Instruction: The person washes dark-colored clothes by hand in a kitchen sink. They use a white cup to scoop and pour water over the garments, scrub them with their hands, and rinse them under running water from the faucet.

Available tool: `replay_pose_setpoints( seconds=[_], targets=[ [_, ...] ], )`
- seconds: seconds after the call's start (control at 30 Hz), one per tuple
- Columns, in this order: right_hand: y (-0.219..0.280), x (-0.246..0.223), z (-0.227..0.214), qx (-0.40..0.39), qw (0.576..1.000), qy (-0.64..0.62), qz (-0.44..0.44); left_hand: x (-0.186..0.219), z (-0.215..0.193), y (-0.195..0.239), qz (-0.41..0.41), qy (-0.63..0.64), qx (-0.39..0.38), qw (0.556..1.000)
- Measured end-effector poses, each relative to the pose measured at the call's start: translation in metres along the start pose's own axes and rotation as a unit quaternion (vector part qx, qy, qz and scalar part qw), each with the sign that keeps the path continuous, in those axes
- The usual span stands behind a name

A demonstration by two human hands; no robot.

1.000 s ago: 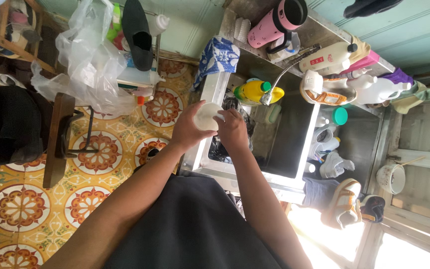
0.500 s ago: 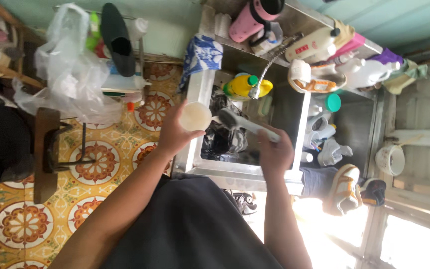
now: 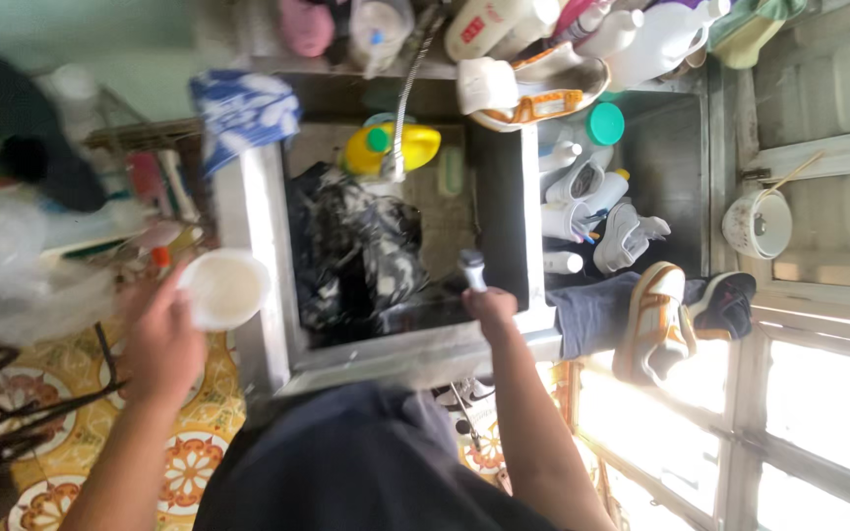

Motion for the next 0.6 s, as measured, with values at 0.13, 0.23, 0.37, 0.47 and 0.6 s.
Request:
replay_pose_setpoints(
  seconds=[0.13,0.23,0.37,0.47,0.6],
  targets=[
    [-0.071,0.037,0.011,-0.003,0.948,0.319,-0.014,-0.035,-0.006,0.011,-0.111,-0.094,-0.023,0.989],
    [-0.104,0.032,0.030,0.035,0.803,0.575,-0.155,-0.066,-0.010,0.026,-0.083,-0.138,0.008,0.987],
    [-0.116,0.054,0.072,0.009,0.719,0.642,-0.266,-0.135,-0.001,0.044,-0.171,0.031,0.013,0.985],
    [-0.117,0.072,0.089,-0.058,0.683,0.667,-0.294,-0.176,0.001,0.048,-0.166,0.069,0.004,0.984],
    [-0.132,0.079,0.072,0.050,0.729,0.640,-0.237,-0.222,-0.003,0.065,-0.204,0.082,-0.003,0.975]
  ],
)
Point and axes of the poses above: each hand's wrist, its own y-axis away from the middle knuckle, its own z-axis out of the palm, x = y × z, the point moved 7 cm from there along -y, towards the middle knuckle, and after that the axes turned 3 degrees about -y, right-handed, at the moved point
